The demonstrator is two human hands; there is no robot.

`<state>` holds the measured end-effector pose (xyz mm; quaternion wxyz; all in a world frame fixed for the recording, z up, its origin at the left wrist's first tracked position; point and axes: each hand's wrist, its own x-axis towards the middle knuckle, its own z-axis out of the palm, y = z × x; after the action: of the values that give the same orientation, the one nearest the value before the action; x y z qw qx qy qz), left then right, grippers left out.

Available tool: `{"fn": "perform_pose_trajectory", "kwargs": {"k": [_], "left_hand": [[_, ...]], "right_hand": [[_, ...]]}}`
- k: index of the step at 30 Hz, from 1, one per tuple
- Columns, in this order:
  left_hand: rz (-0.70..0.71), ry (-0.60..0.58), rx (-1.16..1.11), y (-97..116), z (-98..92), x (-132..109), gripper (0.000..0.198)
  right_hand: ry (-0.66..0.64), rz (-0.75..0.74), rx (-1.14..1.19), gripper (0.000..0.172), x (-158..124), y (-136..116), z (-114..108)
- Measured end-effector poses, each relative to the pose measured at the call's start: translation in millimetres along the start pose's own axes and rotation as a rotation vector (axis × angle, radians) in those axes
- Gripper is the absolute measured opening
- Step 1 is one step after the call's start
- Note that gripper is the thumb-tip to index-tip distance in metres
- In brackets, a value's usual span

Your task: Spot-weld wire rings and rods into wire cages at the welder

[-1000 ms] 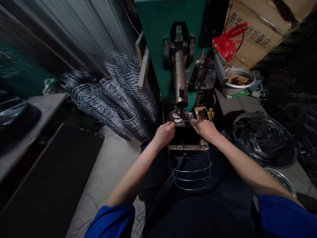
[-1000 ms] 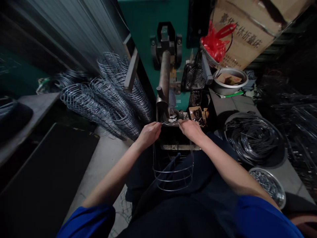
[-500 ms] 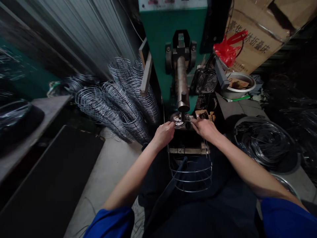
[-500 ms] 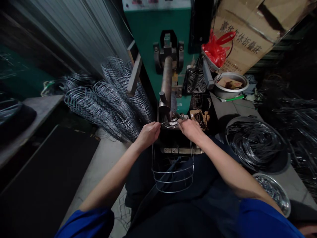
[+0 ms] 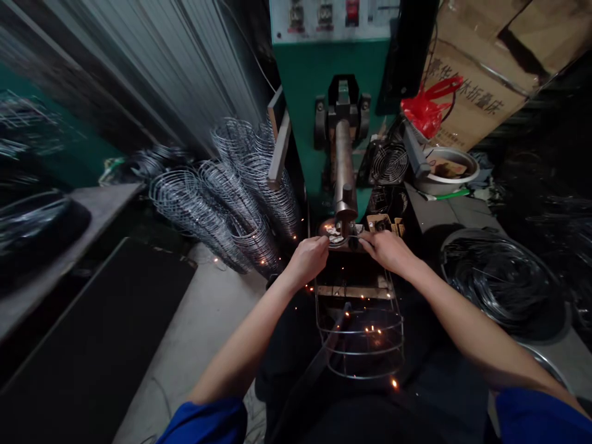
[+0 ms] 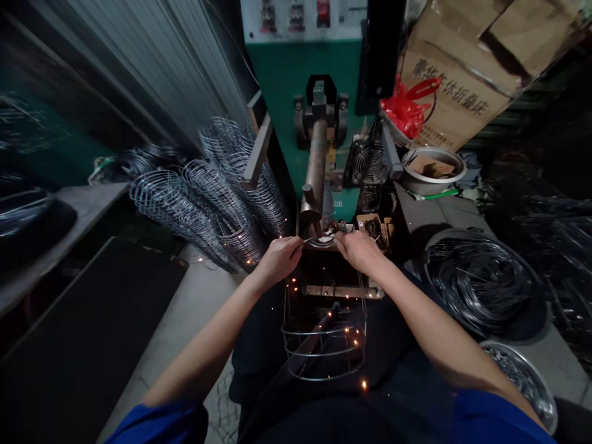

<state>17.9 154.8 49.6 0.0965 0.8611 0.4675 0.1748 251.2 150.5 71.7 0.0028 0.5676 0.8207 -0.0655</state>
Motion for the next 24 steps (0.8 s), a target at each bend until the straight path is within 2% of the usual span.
{"fn": "perform_pose_trajectory", "kwargs": {"k": [6, 12, 18, 24], "left_hand": [[-0.001, 0.017, -0.024, -1, 1.2, -1, 0.019], [0.009, 0.047, -0.062, -2, 1.4, -2, 0.018], [0.032, 0.082, -0.065, -1, 2.0, -1, 0.017], [0.017, 0.084, -0.056, 2, 2.1, -1, 0.018]], "right_hand": [[0.032, 0.014, 0.104, 0.027, -1, 2, 3], [0.079, 0.014, 0.324, 0.028, -3, 11, 10], [0.119, 0.056, 0.658, 0.041, -19, 27, 30], [0.207, 0.027, 0.809, 0.051, -19, 26, 47]]}}
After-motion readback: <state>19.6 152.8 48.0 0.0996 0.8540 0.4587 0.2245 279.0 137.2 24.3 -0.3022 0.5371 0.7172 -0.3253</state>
